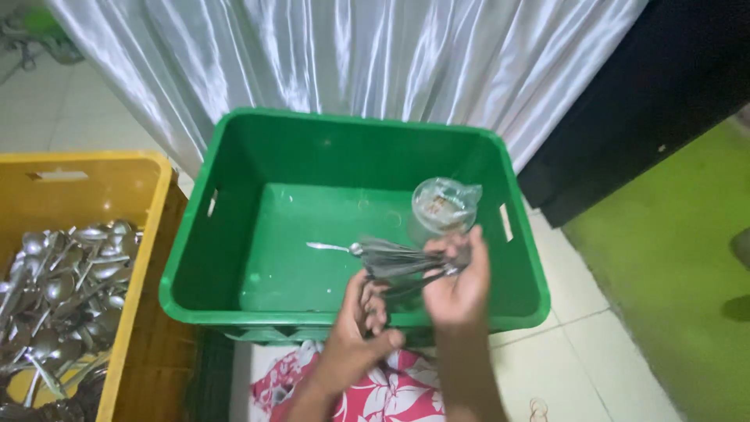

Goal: The person gathers forks and spoons from a green bin, aligns them into bundles, and secures them with rubber bands. Bundled forks are placed into a yellow bin. The person then gathers spoons from the yellow bin, aligns them, and secures them with rubber bands.

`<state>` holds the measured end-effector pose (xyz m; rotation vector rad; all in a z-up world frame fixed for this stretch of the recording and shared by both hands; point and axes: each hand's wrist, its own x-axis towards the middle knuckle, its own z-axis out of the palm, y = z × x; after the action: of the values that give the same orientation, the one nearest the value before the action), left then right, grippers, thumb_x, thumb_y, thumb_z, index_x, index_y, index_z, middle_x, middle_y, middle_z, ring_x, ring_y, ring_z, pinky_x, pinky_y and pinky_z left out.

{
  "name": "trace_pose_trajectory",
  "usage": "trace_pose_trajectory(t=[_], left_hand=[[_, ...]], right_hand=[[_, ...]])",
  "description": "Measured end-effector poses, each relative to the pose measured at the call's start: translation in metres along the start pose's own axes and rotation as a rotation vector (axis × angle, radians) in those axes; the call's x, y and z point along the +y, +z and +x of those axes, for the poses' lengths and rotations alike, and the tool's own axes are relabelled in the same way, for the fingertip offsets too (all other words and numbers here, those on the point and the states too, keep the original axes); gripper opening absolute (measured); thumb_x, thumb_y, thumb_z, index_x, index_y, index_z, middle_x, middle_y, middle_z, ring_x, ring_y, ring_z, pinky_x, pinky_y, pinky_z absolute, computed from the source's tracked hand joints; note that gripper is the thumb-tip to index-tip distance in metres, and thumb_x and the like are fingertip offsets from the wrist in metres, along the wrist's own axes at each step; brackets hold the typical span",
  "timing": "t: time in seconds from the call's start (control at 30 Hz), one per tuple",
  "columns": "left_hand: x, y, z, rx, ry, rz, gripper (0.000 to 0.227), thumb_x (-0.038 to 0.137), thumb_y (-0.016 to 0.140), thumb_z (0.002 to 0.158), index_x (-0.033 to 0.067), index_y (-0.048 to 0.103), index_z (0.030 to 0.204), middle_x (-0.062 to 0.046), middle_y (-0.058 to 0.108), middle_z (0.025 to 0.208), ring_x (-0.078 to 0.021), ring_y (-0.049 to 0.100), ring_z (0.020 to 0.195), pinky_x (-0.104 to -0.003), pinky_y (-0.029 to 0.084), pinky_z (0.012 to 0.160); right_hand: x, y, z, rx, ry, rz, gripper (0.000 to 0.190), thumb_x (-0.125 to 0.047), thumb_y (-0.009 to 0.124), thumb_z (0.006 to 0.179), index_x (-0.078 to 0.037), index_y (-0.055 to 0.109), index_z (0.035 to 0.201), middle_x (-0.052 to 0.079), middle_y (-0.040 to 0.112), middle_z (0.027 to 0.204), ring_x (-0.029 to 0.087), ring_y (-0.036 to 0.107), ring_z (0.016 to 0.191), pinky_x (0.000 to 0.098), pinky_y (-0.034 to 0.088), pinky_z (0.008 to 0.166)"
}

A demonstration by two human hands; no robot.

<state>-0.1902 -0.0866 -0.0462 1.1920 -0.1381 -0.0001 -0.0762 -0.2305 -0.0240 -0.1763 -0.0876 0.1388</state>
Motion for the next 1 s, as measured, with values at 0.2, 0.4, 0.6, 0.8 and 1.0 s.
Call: trace_pose_trajectory(t=[0.2, 0.4, 0.6, 0.8, 1.0], left_hand=[[0.014, 0.028, -0.016, 0.365, 0.055, 0.332, 0.049, 0.032, 0.063, 0.090, 0.0075, 0.052, 0.131, -0.007, 0.064, 0.106, -0.0154, 0.057, 0.090, -0.031, 0.053, 0.081], [0.058, 0.007, -0.041, 0.476, -0.245, 0.542, 0.047, 0.049, 0.040, 0.099, 0.0253, 0.078, 0.112, -0.008, 0.074, 0.097, -0.0181, 0.075, 0.079, -0.033, 0.060, 0.076], [0.063, 0.006, -0.059, 0.349, -0.110, 0.590, 0.031, 0.030, 0.060, 0.096, 0.0051, 0.078, 0.093, -0.005, 0.082, 0.081, -0.0159, 0.075, 0.068, -0.029, 0.060, 0.065], [0.052, -0.002, -0.067, 0.397, -0.188, 0.708, 0.038, 0.039, 0.055, 0.098, 0.0068, 0.072, 0.089, -0.008, 0.075, 0.079, -0.0207, 0.069, 0.068, -0.036, 0.057, 0.068], [0.045, -0.013, -0.069, 0.439, -0.132, 0.705, 0.046, 0.036, 0.051, 0.099, 0.0070, 0.074, 0.073, -0.006, 0.075, 0.069, -0.0190, 0.066, 0.056, -0.035, 0.054, 0.059]], right_hand=[[0.058, 0.032, -0.095, 0.167, 0.063, -0.228, 0.025, -0.030, 0.057, 0.105, -0.011, 0.054, 0.090, 0.004, 0.059, 0.091, 0.017, 0.059, 0.095, 0.0379, 0.049, 0.091], [0.046, -0.028, -0.131, 0.067, 0.179, -0.473, 0.022, -0.001, 0.065, 0.089, -0.001, 0.048, 0.105, 0.020, 0.049, 0.131, 0.039, 0.057, 0.118, 0.0532, 0.053, 0.096], [0.041, -0.031, -0.146, -0.120, 0.258, -0.988, 0.023, 0.011, 0.069, 0.084, -0.002, 0.051, 0.092, 0.021, 0.071, 0.116, 0.025, 0.067, 0.102, 0.0368, 0.054, 0.087], [0.046, -0.060, -0.143, -0.151, 0.365, -1.157, 0.067, 0.012, 0.063, 0.079, -0.001, 0.047, 0.143, 0.026, 0.074, 0.126, 0.025, 0.075, 0.105, 0.0304, 0.062, 0.083], [0.041, -0.020, -0.147, -0.012, 0.654, -0.989, 0.058, 0.002, 0.061, 0.085, 0.004, 0.055, 0.143, 0.025, 0.073, 0.125, 0.027, 0.069, 0.103, 0.0349, 0.053, 0.089]])
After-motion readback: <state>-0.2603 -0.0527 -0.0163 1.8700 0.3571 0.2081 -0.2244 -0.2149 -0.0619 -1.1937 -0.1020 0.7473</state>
